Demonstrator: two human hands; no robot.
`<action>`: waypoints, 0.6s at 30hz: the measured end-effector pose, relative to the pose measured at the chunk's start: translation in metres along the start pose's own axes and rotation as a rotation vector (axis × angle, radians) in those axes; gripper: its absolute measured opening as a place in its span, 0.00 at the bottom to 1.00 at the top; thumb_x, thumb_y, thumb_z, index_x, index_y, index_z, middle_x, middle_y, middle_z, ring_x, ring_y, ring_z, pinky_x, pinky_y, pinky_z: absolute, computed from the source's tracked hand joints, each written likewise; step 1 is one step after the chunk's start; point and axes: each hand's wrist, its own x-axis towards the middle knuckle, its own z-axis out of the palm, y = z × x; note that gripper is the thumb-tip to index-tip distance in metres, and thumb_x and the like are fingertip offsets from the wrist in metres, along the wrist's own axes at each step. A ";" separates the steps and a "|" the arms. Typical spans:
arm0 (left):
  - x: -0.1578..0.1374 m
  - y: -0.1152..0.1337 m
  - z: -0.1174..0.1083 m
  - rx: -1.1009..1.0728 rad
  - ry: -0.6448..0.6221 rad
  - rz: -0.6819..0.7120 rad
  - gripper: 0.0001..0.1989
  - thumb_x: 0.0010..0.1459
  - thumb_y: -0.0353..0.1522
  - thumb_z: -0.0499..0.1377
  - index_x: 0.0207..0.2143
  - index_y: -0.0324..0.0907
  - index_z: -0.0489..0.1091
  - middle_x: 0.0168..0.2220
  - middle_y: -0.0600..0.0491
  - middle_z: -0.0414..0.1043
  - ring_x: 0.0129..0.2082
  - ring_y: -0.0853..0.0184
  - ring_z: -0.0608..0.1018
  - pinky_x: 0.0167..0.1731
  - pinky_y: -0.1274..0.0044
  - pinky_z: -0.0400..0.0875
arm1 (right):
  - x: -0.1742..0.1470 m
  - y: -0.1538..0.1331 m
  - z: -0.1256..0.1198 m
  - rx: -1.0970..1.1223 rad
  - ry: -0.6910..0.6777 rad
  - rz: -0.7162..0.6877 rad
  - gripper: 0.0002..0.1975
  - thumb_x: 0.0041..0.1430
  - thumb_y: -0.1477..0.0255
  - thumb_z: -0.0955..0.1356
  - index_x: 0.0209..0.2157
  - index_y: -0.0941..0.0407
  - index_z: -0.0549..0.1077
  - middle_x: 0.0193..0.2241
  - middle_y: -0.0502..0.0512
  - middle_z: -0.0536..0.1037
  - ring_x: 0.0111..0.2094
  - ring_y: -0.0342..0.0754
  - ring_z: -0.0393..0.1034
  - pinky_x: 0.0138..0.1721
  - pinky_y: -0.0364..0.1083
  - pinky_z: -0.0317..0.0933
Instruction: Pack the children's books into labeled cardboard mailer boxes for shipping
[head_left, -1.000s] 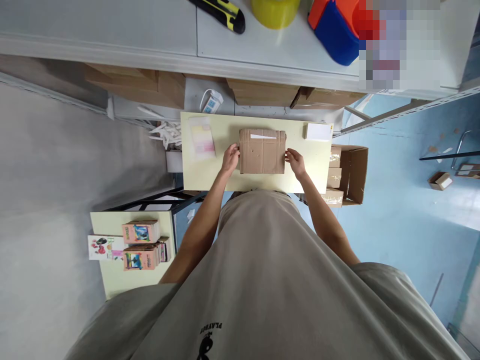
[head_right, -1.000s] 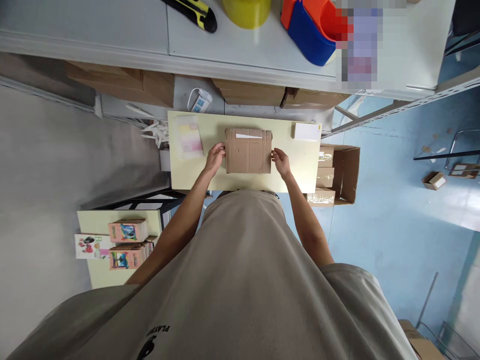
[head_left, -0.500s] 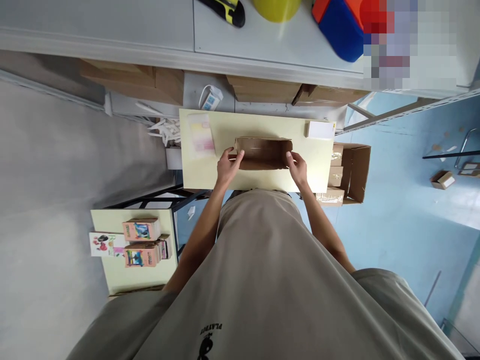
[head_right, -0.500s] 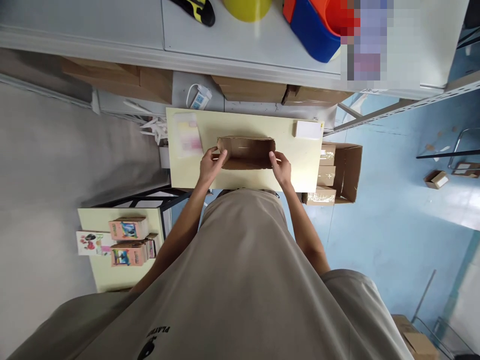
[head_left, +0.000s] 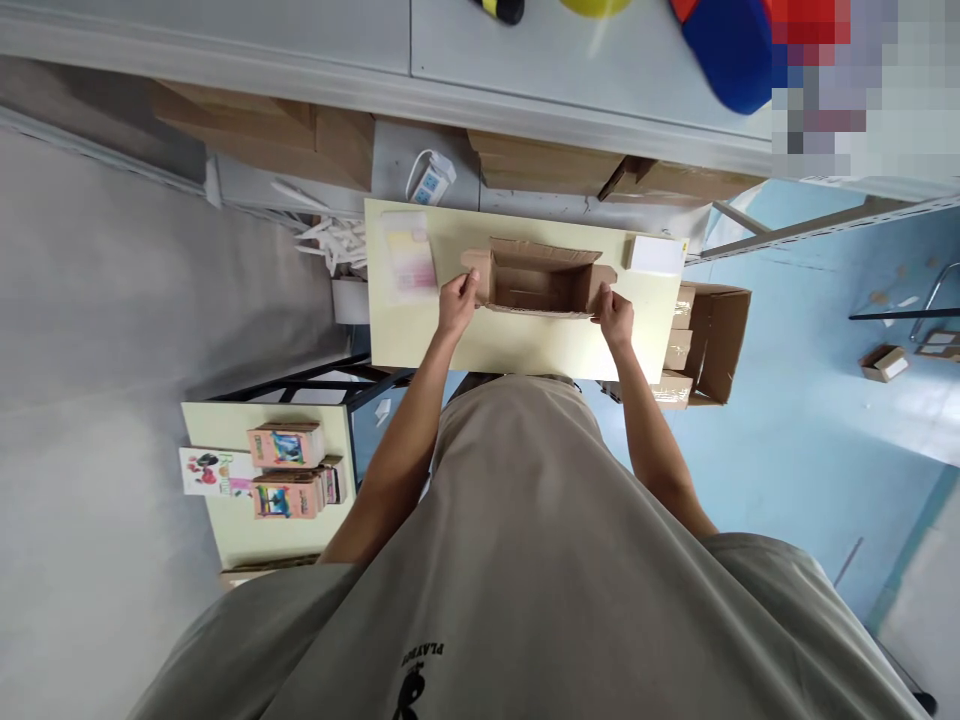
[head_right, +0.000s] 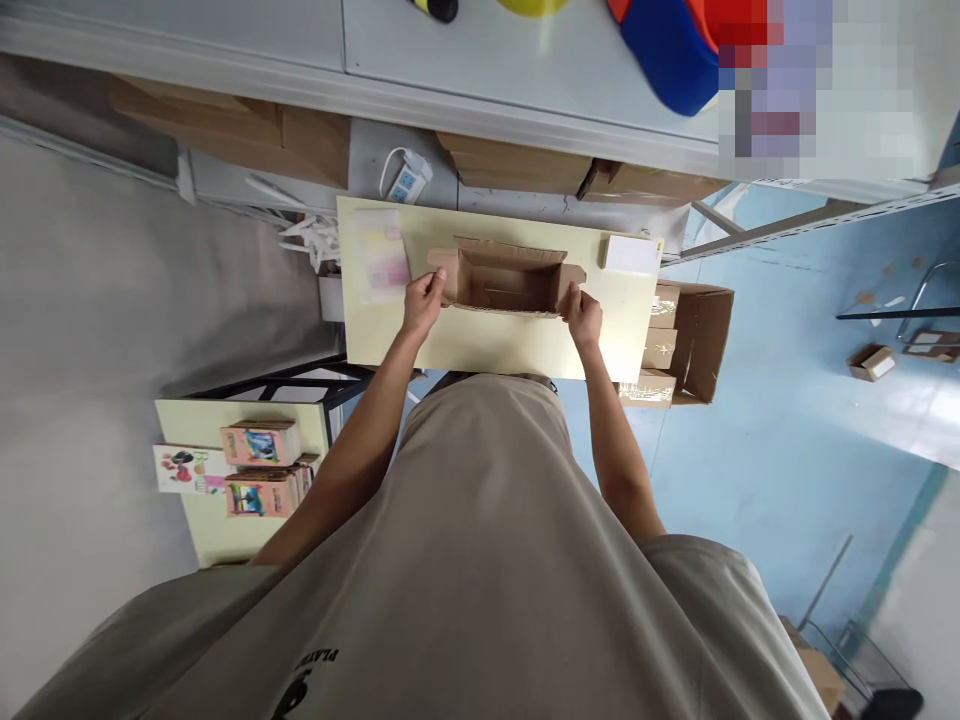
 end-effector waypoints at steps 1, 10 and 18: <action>-0.001 -0.001 -0.003 -0.003 -0.007 0.015 0.36 0.73 0.67 0.64 0.29 0.48 0.69 0.25 0.55 0.64 0.28 0.64 0.75 0.32 0.73 0.80 | 0.000 -0.002 -0.003 -0.035 0.022 -0.020 0.45 0.70 0.21 0.58 0.30 0.49 0.71 0.26 0.57 0.77 0.33 0.58 0.81 0.44 0.62 0.86; 0.025 -0.059 -0.104 0.127 0.261 -0.033 0.26 0.73 0.56 0.69 0.53 0.43 0.82 0.60 0.36 0.85 0.60 0.49 0.87 0.67 0.62 0.82 | -0.053 -0.119 -0.002 -0.150 0.340 -0.490 0.32 0.85 0.41 0.62 0.69 0.50 0.77 0.65 0.68 0.81 0.69 0.67 0.81 0.70 0.76 0.76; 0.075 -0.108 -0.149 0.092 0.178 -0.164 0.18 0.67 0.45 0.74 0.50 0.45 0.78 0.62 0.37 0.81 0.62 0.49 0.85 0.73 0.58 0.77 | -0.076 -0.167 0.234 0.185 -0.358 -0.338 0.32 0.78 0.36 0.69 0.62 0.47 0.81 0.62 0.63 0.86 0.64 0.63 0.84 0.74 0.63 0.77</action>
